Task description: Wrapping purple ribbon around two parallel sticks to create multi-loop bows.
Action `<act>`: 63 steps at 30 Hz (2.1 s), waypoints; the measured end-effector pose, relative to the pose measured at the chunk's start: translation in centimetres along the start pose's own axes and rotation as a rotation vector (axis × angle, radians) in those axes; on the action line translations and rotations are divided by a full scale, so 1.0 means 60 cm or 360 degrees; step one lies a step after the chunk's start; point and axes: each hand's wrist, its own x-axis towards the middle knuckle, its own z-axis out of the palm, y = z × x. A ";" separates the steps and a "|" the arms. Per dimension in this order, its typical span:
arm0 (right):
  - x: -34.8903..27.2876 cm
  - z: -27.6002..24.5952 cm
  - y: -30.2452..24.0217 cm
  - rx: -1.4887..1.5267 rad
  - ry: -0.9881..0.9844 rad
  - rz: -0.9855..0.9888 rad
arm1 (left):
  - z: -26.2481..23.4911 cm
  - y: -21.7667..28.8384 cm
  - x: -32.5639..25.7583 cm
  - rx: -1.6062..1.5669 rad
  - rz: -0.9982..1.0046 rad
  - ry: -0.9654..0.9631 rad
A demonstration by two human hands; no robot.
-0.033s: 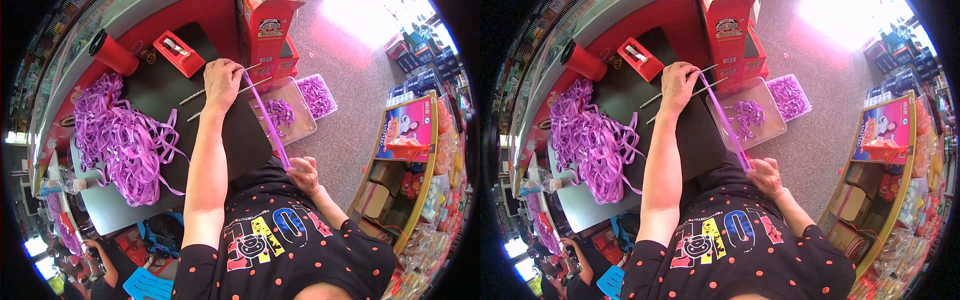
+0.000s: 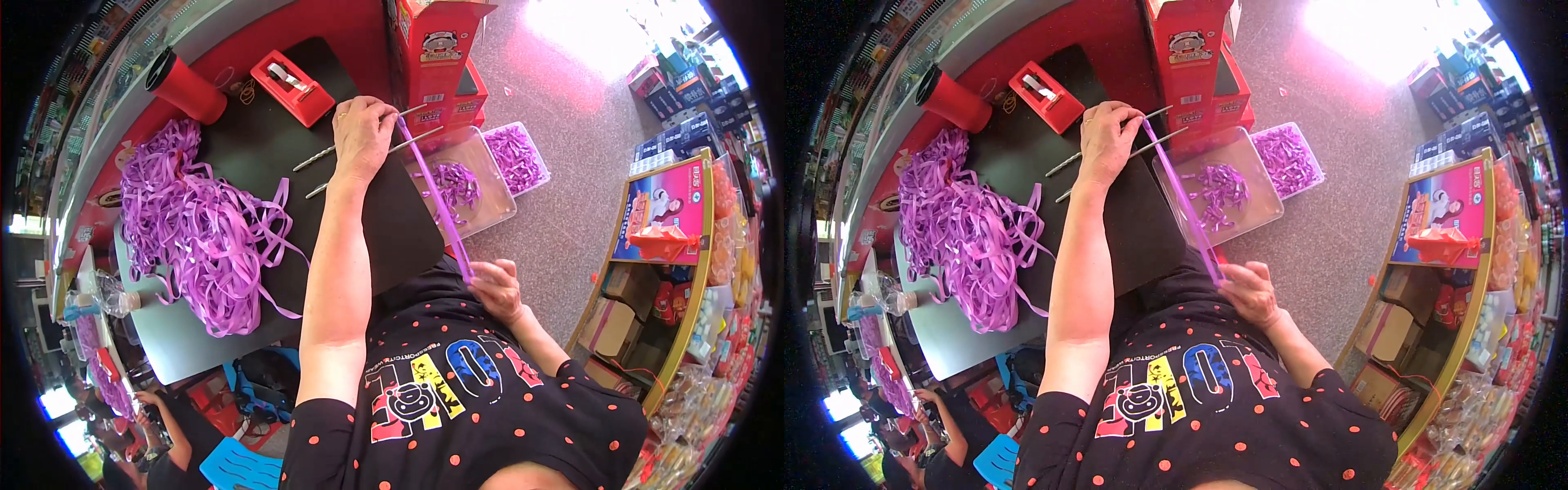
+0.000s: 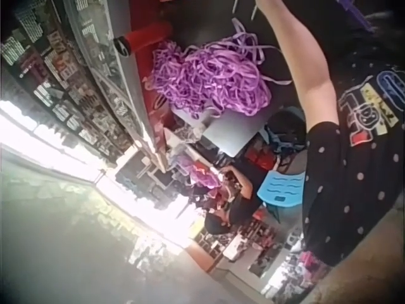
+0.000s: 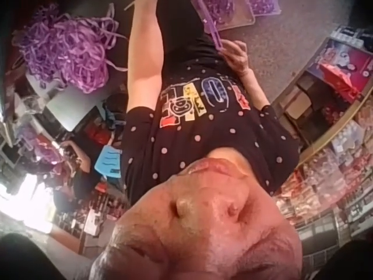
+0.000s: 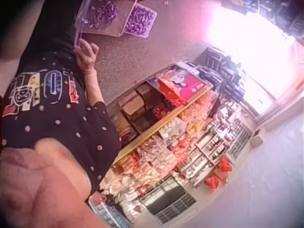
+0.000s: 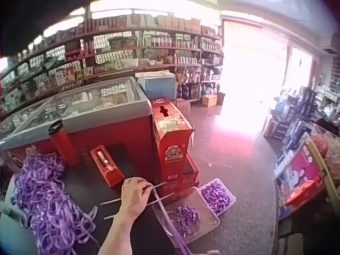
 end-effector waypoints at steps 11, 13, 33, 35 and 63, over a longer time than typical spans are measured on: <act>0.027 -0.064 -0.066 0.0126 0.0188 0.0378 | 0.017 -0.004 0.001 -0.0007 0.0021 0.0071; 0.029 -0.079 -0.076 0.0125 0.0190 0.0386 | 0.016 -0.006 0.002 -0.0006 0.0022 0.0086; 0.162 -0.112 -0.094 0.0448 -0.0550 -0.0273 | -0.004 0.012 0.002 -0.0139 -0.0098 -0.0083; 0.139 -0.102 -0.088 0.0401 -0.0563 -0.0043 | -0.003 0.009 0.003 -0.0142 -0.0084 -0.0033; 0.429 -0.161 -0.055 0.1306 0.0276 -0.0283 | -0.003 -0.001 -0.003 -0.0122 -0.0004 0.0016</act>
